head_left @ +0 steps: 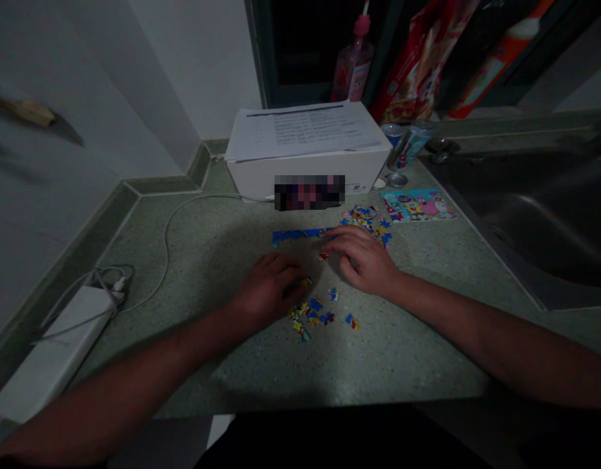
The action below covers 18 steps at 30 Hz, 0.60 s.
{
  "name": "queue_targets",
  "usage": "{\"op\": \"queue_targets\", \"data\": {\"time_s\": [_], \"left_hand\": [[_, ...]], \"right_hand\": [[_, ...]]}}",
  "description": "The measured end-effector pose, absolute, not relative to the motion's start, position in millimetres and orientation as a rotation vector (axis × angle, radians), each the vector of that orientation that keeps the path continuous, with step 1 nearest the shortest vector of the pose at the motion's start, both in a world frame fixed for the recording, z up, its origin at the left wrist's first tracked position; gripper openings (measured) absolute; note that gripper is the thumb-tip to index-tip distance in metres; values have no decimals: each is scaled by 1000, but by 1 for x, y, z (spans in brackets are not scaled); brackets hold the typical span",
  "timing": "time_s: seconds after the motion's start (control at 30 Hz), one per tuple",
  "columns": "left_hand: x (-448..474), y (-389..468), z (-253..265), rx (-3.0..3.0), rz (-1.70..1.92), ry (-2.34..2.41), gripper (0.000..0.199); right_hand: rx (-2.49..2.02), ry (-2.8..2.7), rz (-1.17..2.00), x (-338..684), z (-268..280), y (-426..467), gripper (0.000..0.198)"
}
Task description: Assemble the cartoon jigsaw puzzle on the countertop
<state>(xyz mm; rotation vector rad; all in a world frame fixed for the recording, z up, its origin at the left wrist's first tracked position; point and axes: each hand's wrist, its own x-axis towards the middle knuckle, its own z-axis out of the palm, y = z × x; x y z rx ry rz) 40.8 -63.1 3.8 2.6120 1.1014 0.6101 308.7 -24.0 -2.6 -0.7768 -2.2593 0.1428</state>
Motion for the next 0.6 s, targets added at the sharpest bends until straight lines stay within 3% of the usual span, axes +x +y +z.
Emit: {"op": "queue_targets", "data": {"time_s": [0.6], "left_hand": [[9, -46, 32, 2503, 741, 1448, 16]], "right_hand": [[-774, -2249, 189, 315, -5, -22, 40]]}}
